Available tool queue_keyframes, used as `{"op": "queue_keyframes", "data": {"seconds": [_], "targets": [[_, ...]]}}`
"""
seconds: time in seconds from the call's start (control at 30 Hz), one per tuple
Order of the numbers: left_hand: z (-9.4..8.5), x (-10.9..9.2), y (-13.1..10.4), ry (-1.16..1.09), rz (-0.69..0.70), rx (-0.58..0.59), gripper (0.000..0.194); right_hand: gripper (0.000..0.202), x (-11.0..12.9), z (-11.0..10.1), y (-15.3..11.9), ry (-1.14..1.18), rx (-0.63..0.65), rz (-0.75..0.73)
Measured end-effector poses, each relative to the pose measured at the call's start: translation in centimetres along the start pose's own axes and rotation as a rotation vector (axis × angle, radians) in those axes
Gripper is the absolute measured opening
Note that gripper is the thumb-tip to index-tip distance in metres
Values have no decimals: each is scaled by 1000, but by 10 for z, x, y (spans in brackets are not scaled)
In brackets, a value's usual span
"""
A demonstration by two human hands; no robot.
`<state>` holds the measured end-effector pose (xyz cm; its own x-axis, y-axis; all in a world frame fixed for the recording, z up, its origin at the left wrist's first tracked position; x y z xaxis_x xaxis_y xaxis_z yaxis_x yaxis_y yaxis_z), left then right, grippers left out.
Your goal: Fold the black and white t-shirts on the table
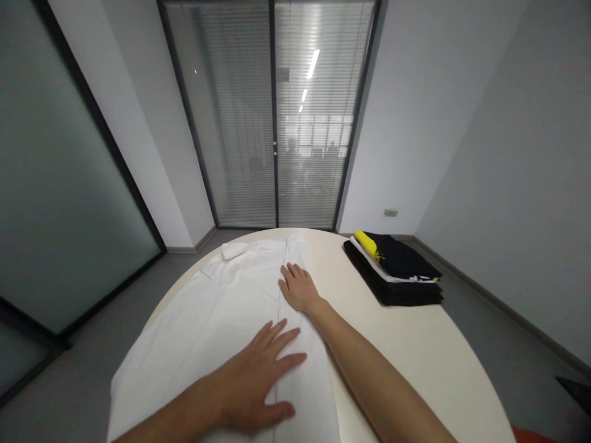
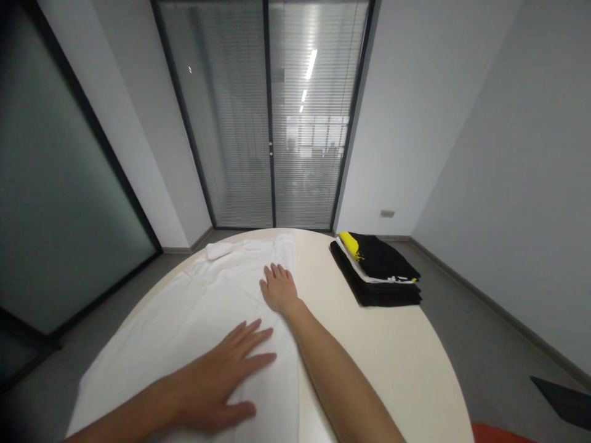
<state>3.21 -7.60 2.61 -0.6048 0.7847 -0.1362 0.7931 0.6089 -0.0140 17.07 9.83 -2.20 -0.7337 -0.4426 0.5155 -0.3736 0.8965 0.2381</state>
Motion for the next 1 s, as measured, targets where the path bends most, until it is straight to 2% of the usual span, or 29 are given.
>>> {"op": "queue_keyframes", "data": {"seconds": [0.07, 0.17, 0.3, 0.43, 0.67, 0.8, 0.9, 1.0], "targets": [[12, 6, 2, 43, -44, 23, 81, 60, -4, 3, 1, 5, 42, 38], [25, 4, 8, 55, -68, 62, 82, 63, -9, 2, 2, 7, 89, 81], [26, -8, 21, 54, -86, 96, 84, 63, -18, -5, 0, -6, 114, 107], [26, -23, 44, 40, -69, 105, 86, 66, -40, -21, -11, -21, 129, 141], [38, -59, 91, 8, -38, 26, 86, 67, -86, -61, -40, -44, 140, 206], [44, -75, 102, -12, -70, -30, 84, 72, -97, -71, -46, -41, 149, 190], [41, -73, 102, -47, -62, -58, 79, 76, -99, -71, -46, -44, 158, 179], [33, -46, 104, -39, -148, -128, 61, 75, -100, -69, -45, -49, 155, 176]]}}
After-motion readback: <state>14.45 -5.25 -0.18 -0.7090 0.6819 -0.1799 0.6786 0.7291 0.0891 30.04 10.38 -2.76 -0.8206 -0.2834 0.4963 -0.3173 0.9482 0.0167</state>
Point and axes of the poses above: each hand's wrist, its own y-axis towards the middle knuckle, its own z-axis out of the palm, x = y × z, the point moved 3 cm from there along y, towards the middle knuckle, and after that the axes turned 15 degrees about y, right-handed, at the moved point
